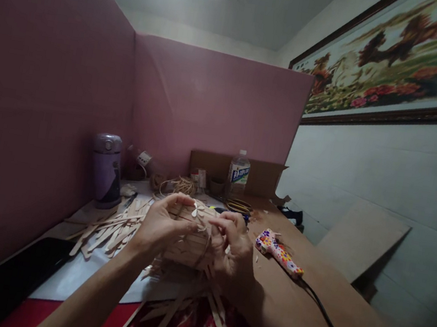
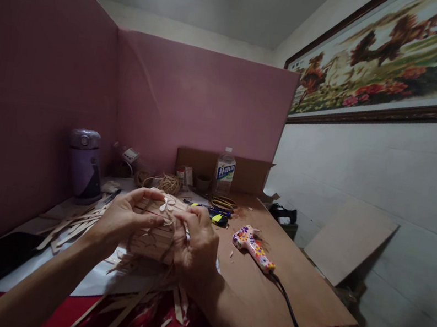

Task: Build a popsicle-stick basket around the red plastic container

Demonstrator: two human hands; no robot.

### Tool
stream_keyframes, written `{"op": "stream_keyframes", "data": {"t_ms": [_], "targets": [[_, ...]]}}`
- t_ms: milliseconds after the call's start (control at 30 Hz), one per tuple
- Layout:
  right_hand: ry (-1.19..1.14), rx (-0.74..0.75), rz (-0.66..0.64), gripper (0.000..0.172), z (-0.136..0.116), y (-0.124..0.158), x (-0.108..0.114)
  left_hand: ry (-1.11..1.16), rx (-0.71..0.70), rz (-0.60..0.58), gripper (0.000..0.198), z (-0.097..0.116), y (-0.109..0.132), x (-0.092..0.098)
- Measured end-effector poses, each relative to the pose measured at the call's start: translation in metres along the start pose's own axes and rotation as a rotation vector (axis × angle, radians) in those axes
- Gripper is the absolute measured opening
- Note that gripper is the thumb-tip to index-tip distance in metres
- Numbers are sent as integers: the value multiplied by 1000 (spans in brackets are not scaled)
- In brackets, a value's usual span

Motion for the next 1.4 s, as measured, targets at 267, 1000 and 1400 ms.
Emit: {"op": "stream_keyframes", "data": {"t_ms": [267, 1000, 1400], "targets": [[-26, 44, -28, 19, 1, 7, 0, -2, 11, 7, 50, -7, -5, 5], [245, 224, -154, 31, 1, 8, 1, -41, -18, -1, 48, -16, -10, 10], [259, 206, -161, 25, 1, 7, -1, -93, -66, 10, 45, -12, -9, 11]]}}
Point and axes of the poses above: each hand's wrist, its own y-axis away from the middle knuckle, its own x-axis out of the back of the hand, z = x × y, the point moved 3 cm from there along -y, towards the middle knuckle, and after that the axes turned 3 degrees about -x, right-handed, at the moved point
